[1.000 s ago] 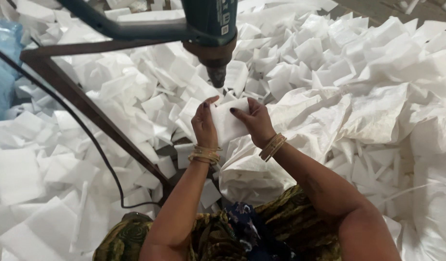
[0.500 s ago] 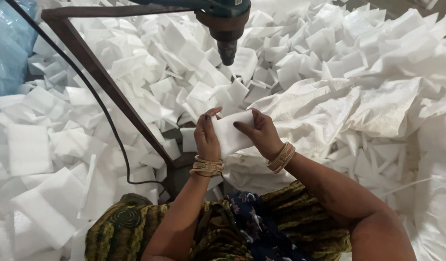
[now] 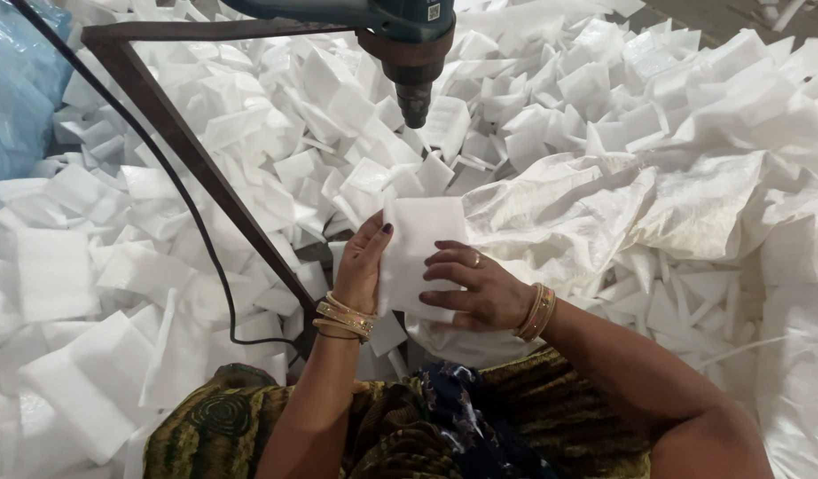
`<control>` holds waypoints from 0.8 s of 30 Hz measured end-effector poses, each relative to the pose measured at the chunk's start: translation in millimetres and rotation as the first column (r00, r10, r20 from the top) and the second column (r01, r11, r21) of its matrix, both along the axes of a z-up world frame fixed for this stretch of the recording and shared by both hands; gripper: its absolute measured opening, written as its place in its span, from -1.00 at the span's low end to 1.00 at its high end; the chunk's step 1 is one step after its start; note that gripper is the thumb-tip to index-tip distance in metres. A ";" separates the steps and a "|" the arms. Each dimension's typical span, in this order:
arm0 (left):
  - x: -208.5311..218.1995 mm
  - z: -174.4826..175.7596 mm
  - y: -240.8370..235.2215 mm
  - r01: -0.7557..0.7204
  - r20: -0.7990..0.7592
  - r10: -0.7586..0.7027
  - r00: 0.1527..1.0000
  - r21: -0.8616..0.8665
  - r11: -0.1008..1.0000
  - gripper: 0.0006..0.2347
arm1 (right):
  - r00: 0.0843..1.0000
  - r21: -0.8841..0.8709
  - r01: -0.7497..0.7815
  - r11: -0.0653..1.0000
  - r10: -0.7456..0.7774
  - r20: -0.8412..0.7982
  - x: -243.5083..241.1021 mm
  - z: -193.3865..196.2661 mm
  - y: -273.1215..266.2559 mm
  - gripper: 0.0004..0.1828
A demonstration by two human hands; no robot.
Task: The person sits on the floor and repeatedly picks up white foam pieces, presses them under a heat-sealing tool, and places them into a white sack. The process is repeated continuously with each piece handled individually.
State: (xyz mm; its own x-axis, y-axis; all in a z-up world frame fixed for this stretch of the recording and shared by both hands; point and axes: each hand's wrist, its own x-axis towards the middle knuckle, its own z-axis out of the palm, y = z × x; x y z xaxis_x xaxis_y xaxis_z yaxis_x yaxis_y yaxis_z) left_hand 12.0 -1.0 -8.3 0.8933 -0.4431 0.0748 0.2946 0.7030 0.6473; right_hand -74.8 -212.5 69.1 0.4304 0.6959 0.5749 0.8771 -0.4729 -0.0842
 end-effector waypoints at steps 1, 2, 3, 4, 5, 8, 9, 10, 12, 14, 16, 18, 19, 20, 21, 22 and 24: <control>-0.8 0.9 -0.2 -0.013 0.032 0.014 0.999 -0.004 1.000 -0.66 | 1.000 0.080 -0.018 0.997 0.019 -0.008 0.8 3.2 1.4 -0.38; -1.6 2.3 -0.4 -0.047 0.094 0.042 0.995 0.048 0.998 -0.66 | 0.999 0.160 -0.035 0.987 0.038 -0.016 1.7 5.4 2.8 -0.27; -2.8 4.2 -0.6 -0.083 0.158 0.067 0.985 0.098 0.992 -0.65 | 0.996 0.223 0.086 0.971 -0.089 0.003 2.9 8.2 1.5 -0.28; -2.7 7.0 -1.6 -0.123 0.224 0.089 0.970 0.143 0.982 -0.65 | 0.977 0.286 0.201 0.937 -0.215 0.017 6.1 11.5 -1.6 -0.29; -4.3 9.5 -2.7 -0.154 0.278 0.098 0.956 0.186 0.970 -0.65 | 0.941 0.349 0.309 0.885 -0.338 0.022 10.3 13.8 -4.1 -0.30; -7.7 14.6 -9.2 -0.254 0.428 0.118 0.896 0.278 0.926 -0.67 | 0.829 0.438 0.549 0.712 -0.398 -0.393 26.9 12.1 -7.8 -0.23; -7.0 15.1 -12.5 -0.289 0.470 0.128 0.873 0.289 0.913 -0.66 | 0.786 0.424 0.593 0.684 -0.379 -0.488 32.4 9.8 -10.1 -0.30; -6.0 15.3 -15.5 -0.325 0.511 0.138 0.848 0.298 0.898 -0.66 | 0.736 0.406 0.635 0.658 -0.355 -0.577 38.7 7.3 -12.2 -0.36; -2.9 14.7 -20.3 -0.360 0.503 0.154 0.851 0.344 0.867 -0.67 | 0.694 0.356 0.663 0.658 -0.363 -0.621 49.9 2.5 -18.2 -0.47; 1.7 14.3 -24.7 -0.365 0.475 0.167 0.864 0.361 0.858 -0.67 | 0.725 0.299 0.642 0.706 -0.431 -0.537 60.6 -1.8 -24.1 -0.56; 7.2 14.8 -28.5 -0.339 0.426 0.173 0.888 0.351 0.873 -0.67 | 0.696 0.317 0.639 0.701 -0.352 -0.626 69.3 -7.0 -26.8 -0.65; 9.6 15.0 -32.0 -0.432 0.527 0.218 0.822 0.325 0.841 -0.66 | 0.647 0.344 0.658 0.670 -0.270 -0.713 74.1 -12.8 -27.5 -0.69; 11.4 15.5 -33.2 -0.477 0.574 0.239 0.783 0.307 0.824 -0.65 | 0.615 0.359 0.677 0.642 -0.226 -0.755 76.3 -16.1 -26.0 -0.69; 14.6 17.0 -33.9 -0.530 0.583 0.264 0.769 0.349 0.773 -0.66 | 0.583 0.373 0.696 0.613 -0.180 -0.792 79.0 -18.5 -24.5 -0.69; 18.1 18.8 -34.9 -0.579 0.592 0.287 0.753 0.389 0.717 -0.67 | 0.626 0.409 0.672 0.618 -0.178 -0.759 81.9 -20.3 -23.6 -0.70; 20.9 20.2 -35.3 -0.623 0.601 0.309 0.737 0.428 0.655 -0.68 | 0.665 0.441 0.645 0.624 -0.174 -0.726 85.0 -22.2 -22.3 -0.71; 33.9 26.7 -39.9 -0.607 0.545 0.342 0.766 0.437 0.663 -0.69 | 0.716 0.492 0.623 0.608 -0.190 -0.672 92.0 -23.7 -21.7 -0.71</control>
